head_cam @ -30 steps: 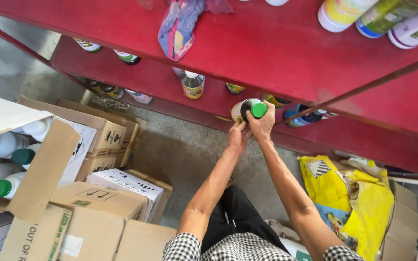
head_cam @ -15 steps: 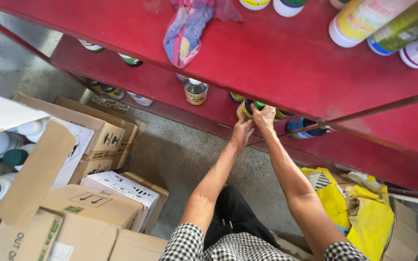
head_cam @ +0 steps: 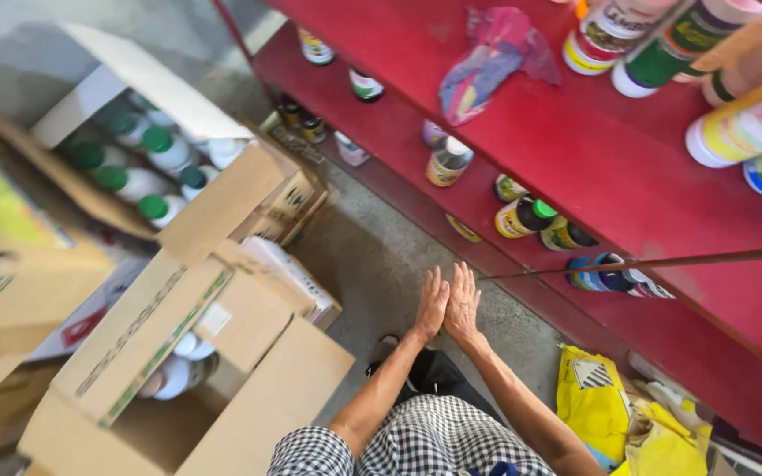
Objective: Organizing various chemical bottles on shelves and packing them into cardboard boxes.
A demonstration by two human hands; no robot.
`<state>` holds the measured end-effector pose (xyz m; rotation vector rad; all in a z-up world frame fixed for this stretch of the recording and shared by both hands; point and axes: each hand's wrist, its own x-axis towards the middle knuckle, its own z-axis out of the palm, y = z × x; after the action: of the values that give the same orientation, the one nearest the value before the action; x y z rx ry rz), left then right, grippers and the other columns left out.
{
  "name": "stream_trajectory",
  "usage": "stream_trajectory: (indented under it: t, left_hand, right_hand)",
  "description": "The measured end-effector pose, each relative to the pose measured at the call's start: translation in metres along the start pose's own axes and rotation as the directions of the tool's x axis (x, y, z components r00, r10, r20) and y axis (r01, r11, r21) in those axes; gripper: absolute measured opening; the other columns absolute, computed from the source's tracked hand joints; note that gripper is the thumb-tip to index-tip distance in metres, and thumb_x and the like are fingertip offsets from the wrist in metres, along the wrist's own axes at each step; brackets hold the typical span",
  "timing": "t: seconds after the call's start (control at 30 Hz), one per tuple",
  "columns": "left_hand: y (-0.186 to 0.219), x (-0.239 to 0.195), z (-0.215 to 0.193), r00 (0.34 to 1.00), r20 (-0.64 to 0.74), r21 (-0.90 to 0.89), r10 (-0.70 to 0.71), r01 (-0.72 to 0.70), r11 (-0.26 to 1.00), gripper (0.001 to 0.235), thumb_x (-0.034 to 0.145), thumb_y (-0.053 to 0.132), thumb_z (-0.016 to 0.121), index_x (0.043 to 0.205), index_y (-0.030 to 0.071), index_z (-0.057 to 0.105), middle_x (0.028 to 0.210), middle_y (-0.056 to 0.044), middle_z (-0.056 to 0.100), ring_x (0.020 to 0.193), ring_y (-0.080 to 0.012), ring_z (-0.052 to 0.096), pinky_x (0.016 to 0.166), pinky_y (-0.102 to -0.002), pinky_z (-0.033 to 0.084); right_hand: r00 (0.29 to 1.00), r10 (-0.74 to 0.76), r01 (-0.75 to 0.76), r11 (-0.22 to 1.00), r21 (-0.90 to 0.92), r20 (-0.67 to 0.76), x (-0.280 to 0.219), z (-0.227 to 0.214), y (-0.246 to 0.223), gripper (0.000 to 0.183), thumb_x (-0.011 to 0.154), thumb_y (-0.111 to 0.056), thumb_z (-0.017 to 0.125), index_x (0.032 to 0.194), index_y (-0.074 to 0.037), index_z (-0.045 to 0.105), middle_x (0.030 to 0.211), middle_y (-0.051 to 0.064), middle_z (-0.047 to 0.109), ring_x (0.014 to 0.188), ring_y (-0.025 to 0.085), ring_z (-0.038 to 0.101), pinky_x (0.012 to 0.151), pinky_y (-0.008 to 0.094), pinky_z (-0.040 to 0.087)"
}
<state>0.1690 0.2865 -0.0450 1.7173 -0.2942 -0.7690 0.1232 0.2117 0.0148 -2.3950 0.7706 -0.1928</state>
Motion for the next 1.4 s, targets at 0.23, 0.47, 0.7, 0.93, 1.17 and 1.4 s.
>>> stream_trajectory:
  t: [0.23, 0.47, 0.7, 0.93, 1.17, 1.4]
  left_hand:
    - [0.015, -0.014, -0.05, 0.979, -0.175, -0.246, 0.103, -0.145, 0.959, 0.081, 0.106, 0.062, 0.027, 0.164, 0.009, 0.011, 0.174, -0.02, 0.005, 0.161, -0.0325, -0.003, 0.128, -0.043, 0.003]
    - [0.06, -0.032, -0.094, 0.978, -0.19, -0.963, 0.081, -0.202, 0.177, 0.078, 0.098, 0.063, 0.031, 0.163, 0.023, 0.016, 0.172, -0.003, 0.008, 0.158, -0.0252, 0.008, 0.119, -0.049, 0.018]
    - [0.178, -0.094, -0.117, 0.857, -0.501, -0.765, 0.116, -0.502, 0.403, 0.063, 0.114, 0.05, 0.034, 0.164, 0.012, 0.03, 0.173, -0.015, 0.02, 0.16, -0.0291, 0.017, 0.131, -0.043, 0.014]
    - [0.19, -0.123, -0.162, 0.604, -0.623, 0.299, 0.497, -0.402, 0.865, 0.075, 0.109, 0.065, 0.018, 0.166, 0.018, 0.024, 0.178, -0.01, 0.01, 0.166, -0.0304, 0.006, 0.135, -0.05, 0.002]
    - [0.116, -0.165, -0.247, 0.559, -0.813, 0.299, 0.161, 0.165, 0.94, 0.08, 0.099, 0.062, 0.032, 0.164, 0.015, 0.028, 0.173, -0.018, 0.011, 0.158, -0.0402, 0.011, 0.121, -0.07, 0.006]
    - [-0.005, -0.177, -0.293, 0.406, -0.869, -0.051, -0.284, 0.497, 0.866, 0.062, 0.096, 0.029, 0.06, 0.15, 0.003, 0.044, 0.131, -0.023, 0.068, 0.13, -0.0357, 0.061, 0.119, -0.051, 0.035]
  right_hand:
    - [0.985, -0.172, 0.162, 0.946, 0.279, 0.01, -0.008, -0.039, -0.095, 0.059, 0.1, -0.021, 0.053, 0.154, -0.004, 0.039, 0.161, 0.021, 0.04, 0.152, 0.039, 0.036, 0.124, 0.049, 0.03]
    - [0.738, -0.643, 0.587, 0.762, 0.275, 0.206, -0.024, -0.018, -0.175, 0.062, 0.096, -0.015, 0.053, 0.155, -0.003, 0.039, 0.163, 0.023, 0.034, 0.153, 0.041, 0.027, 0.122, 0.051, 0.021]
    - [0.799, -0.464, 0.056, 0.69, 0.721, 0.382, 0.053, -0.005, -0.171, 0.059, 0.111, -0.043, 0.034, 0.157, -0.006, 0.038, 0.161, 0.017, 0.043, 0.15, 0.035, 0.039, 0.125, 0.046, 0.031]
    - [0.521, -0.607, -0.591, 0.251, 0.767, 0.6, 0.038, -0.033, -0.235, 0.07, 0.103, -0.055, 0.037, 0.161, -0.017, 0.027, 0.169, 0.005, 0.028, 0.156, 0.024, 0.028, 0.127, 0.043, 0.023]
    - [0.359, -0.515, -0.623, 0.488, 0.611, 0.778, -0.015, -0.048, -0.319, 0.071, 0.098, -0.052, 0.054, 0.15, -0.004, 0.048, 0.152, 0.015, 0.052, 0.136, 0.028, 0.051, 0.112, 0.047, 0.041]
    - [0.461, -0.603, 0.374, 0.797, 0.474, 0.651, -0.045, 0.056, -0.291, 0.053, 0.092, -0.027, 0.067, 0.139, -0.004, 0.06, 0.133, 0.02, 0.064, 0.125, 0.033, 0.059, 0.11, 0.048, 0.047]
